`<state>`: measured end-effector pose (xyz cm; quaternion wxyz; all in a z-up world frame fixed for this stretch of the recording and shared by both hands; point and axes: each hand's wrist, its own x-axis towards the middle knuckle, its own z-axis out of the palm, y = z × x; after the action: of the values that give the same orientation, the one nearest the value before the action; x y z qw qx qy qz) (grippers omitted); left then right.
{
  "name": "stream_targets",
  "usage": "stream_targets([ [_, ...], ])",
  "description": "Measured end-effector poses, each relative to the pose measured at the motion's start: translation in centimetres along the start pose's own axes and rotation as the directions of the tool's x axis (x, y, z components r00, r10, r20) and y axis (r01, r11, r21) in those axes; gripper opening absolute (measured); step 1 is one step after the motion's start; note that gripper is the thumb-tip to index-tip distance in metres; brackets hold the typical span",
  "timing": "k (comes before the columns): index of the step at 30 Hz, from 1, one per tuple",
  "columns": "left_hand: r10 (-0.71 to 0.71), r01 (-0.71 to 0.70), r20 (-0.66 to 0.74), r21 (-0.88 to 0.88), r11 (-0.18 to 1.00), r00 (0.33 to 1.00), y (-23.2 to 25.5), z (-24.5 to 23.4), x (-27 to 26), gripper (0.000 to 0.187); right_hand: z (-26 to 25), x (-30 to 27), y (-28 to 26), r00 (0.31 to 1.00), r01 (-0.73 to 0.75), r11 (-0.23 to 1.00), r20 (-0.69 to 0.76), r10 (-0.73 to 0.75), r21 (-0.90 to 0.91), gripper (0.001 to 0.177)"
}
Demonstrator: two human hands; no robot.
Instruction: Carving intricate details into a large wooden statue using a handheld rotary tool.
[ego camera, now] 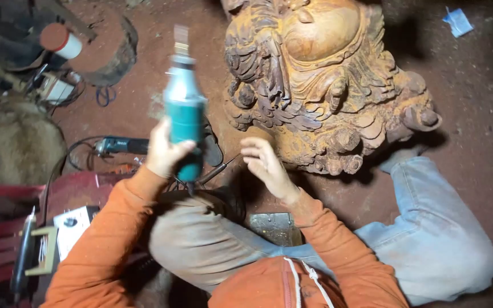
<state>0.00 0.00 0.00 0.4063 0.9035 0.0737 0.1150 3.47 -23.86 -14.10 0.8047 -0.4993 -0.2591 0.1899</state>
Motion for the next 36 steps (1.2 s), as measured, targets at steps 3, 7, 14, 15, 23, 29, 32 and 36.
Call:
stream_targets([
  [3, -0.188, 0.207, 0.178, -0.093, 0.974, 0.966, 4.6, 5.9, -4.2, 0.046, -1.5, 1.0, 2.7, 0.991, 0.084, 0.953, -0.122, -0.050, 0.289, 0.070],
  [7, -0.311, 0.343, 0.337, -0.037, 0.939, 0.888, 0.3, 13.5, -7.5, 0.053, -0.3, -0.1, 2.3, 0.937, 0.095, 0.824, -0.330, 0.116, 0.559, 0.055],
  [14, -0.204, 0.350, 0.676, -0.086, 0.933, 0.708, -0.8, 15.7, -9.2, 0.106, -5.7, -1.5, 10.7, 0.885, -0.089, 0.611, -0.219, 0.411, 0.786, 0.044],
  [15, -0.018, 0.165, 0.760, -0.119, 0.979, 0.650, 1.2, 14.3, -8.8, 0.130, -6.4, -1.7, 10.6, 0.870, -0.076, 0.609, -0.245, 0.427, 0.789, 0.045],
  [23, 0.183, -0.552, 0.875, 0.109, 0.827, 0.447, -3.6, 14.8, -6.9, 0.116, -9.4, -2.1, 9.7, 0.875, -0.078, 0.718, -0.298, 0.382, 0.692, 0.049],
  [29, 0.352, -0.752, 0.803, 0.172, 0.636, 0.481, -6.7, 15.6, -7.0, 0.119, -8.5, -1.7, 10.5, 0.888, -0.025, 0.717, -0.314, 0.335, 0.697, 0.048],
  [32, 0.526, -0.796, 0.681, 0.141, 0.589, 0.510, -10.1, 17.7, -7.3, 0.108, -8.4, -1.8, 10.8, 0.874, -0.003, 0.759, -0.367, 0.318, 0.651, 0.049],
  [36, 0.594, -0.779, 0.627, 0.031, 0.627, 0.504, -13.2, 20.1, -7.8, 0.099, -8.2, -2.8, 10.3, 0.806, 0.021, 0.848, -0.511, 0.300, 0.530, 0.047],
])
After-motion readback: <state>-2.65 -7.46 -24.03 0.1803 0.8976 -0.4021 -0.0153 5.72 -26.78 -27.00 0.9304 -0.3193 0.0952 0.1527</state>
